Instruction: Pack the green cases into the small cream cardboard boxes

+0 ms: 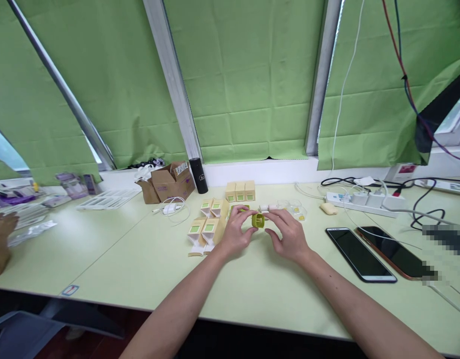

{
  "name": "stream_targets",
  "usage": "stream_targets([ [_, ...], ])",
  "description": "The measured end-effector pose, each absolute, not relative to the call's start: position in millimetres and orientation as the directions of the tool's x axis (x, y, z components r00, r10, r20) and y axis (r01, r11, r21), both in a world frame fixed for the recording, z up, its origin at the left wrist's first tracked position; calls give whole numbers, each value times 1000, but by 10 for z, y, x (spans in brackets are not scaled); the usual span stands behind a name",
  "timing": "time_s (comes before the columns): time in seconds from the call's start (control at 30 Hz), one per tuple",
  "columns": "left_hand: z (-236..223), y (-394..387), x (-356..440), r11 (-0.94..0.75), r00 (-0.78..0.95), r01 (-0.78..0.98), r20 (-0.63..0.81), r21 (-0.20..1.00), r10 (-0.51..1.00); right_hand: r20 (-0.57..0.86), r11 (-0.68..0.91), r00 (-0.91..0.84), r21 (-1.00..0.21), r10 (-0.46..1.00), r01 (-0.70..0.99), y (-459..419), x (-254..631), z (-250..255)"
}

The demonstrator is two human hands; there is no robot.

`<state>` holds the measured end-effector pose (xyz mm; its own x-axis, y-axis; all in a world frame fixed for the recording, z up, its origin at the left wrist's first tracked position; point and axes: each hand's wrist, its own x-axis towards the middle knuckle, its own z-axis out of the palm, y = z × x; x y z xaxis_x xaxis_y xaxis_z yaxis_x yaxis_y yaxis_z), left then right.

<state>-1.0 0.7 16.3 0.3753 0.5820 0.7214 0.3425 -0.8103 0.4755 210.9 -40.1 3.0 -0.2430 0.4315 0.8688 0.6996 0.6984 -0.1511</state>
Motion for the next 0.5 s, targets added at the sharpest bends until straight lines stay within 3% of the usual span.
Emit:
stream_targets([
  [0.23, 158, -18, 22, -841, 412, 322, 735, 435, 538, 838, 721, -277, -185, 471, 668, -352, 2050, -54],
  [0.5, 214, -29, 44, -756, 308, 284, 691, 590, 654, 843, 737, -124, -374, 524, 563, -312, 2047, -92],
])
